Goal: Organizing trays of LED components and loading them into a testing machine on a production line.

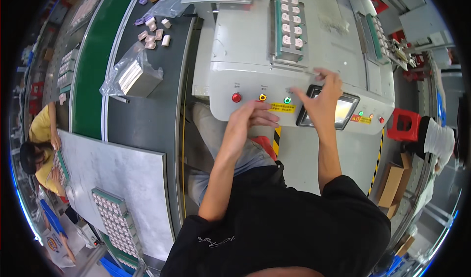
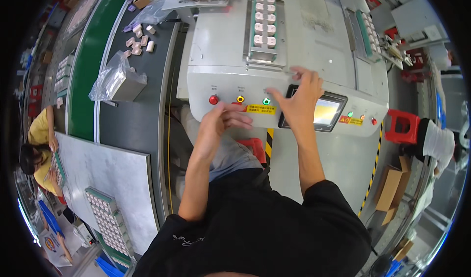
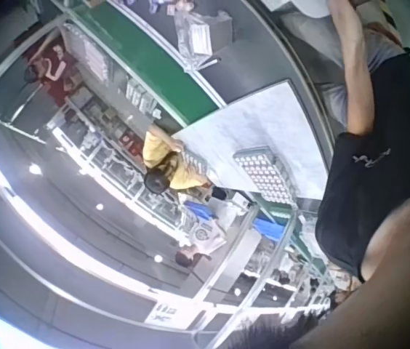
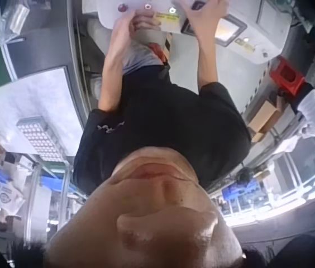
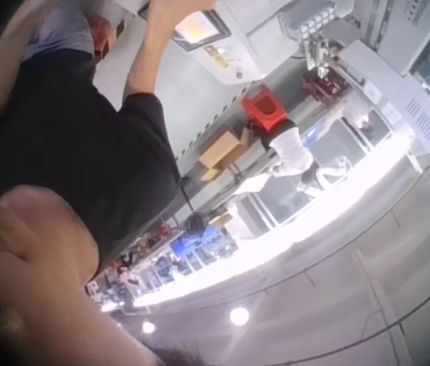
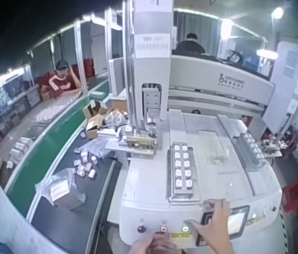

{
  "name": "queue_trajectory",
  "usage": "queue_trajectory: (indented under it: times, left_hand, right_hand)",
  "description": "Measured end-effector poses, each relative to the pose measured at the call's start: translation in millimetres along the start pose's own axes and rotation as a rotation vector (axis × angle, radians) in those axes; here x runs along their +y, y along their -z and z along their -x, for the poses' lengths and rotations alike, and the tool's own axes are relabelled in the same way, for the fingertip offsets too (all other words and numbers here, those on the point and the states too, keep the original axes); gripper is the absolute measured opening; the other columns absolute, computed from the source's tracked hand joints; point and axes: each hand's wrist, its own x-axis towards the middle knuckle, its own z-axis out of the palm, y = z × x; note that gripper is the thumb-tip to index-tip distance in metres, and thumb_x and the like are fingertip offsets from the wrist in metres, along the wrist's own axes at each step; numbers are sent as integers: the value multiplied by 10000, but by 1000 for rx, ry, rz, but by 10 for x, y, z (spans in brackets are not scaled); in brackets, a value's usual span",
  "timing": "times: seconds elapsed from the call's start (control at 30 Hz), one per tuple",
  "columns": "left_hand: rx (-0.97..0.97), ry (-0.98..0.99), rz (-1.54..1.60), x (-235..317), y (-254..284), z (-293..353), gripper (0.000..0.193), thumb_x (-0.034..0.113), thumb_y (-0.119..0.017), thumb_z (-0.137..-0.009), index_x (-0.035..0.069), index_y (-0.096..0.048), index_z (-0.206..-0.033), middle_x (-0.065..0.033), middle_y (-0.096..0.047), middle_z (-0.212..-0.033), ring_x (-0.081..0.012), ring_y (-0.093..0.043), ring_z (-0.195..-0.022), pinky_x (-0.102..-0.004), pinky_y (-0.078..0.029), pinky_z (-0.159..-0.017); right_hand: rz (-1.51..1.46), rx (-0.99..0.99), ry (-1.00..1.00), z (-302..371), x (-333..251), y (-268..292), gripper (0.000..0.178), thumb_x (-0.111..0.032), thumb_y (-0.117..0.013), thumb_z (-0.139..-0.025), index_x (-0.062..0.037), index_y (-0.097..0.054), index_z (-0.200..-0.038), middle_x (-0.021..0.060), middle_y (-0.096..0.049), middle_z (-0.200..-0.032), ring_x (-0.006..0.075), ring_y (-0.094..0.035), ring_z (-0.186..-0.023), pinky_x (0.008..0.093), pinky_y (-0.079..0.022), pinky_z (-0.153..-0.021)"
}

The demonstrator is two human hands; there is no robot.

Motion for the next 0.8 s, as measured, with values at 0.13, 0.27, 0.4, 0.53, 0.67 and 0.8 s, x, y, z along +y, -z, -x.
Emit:
queue_trajectory:
  times: [0.13,0.27,0.4,0.53,0.67,0.8]
  left_hand:
    - [112,-12,27,15,43,98,497,338,-342,-1091,-75,-612,-1146,-223,-721,-953,-316,-714,-860,-407,-506,-925]
    - [153,-84,34,-92,244,264,440,322,-362,-1094,-38,-612,-1050,-218,-711,-916,-319,-703,-832,-413,-525,-870]
    - [146,-39,75,-355,682,575,473,375,-381,-1092,-22,-627,-1020,-213,-717,-905,-314,-699,-772,-422,-545,-811]
    - [208,107,119,-651,1108,880,495,405,-395,-1085,-19,-632,-992,-226,-723,-898,-333,-703,-723,-434,-563,-753]
    - [251,255,154,-1115,1498,940,532,475,-412,-1070,-6,-630,-998,-239,-727,-929,-322,-708,-714,-421,-576,-747]
    - [231,459,149,-1522,1533,747,594,555,-431,-1042,-7,-624,-1046,-245,-734,-996,-288,-729,-772,-373,-590,-738]
  right_hand:
    - [142,-165,-3,264,138,17,643,-231,-937,-616,-119,-572,-1133,82,-523,-1046,285,-490,-992,443,-355,-865]
    - [140,-165,-35,326,153,-15,624,-191,-920,-614,-123,-570,-1127,97,-507,-1029,320,-488,-1014,458,-355,-874]
    - [179,-191,-90,361,92,-45,598,-154,-896,-643,-107,-541,-1123,134,-486,-1092,347,-466,-1083,473,-352,-891]
    - [173,-162,-66,399,-7,-105,590,-136,-899,-633,-128,-540,-1100,116,-493,-1080,329,-467,-1051,450,-344,-864]
    - [156,-192,-57,417,14,-38,554,-134,-891,-648,-125,-555,-1088,105,-508,-1071,309,-484,-1045,451,-347,-872]
    - [-44,-17,-59,410,302,130,355,-144,-826,-738,-117,-600,-1010,80,-565,-985,310,-509,-1003,455,-356,-860]
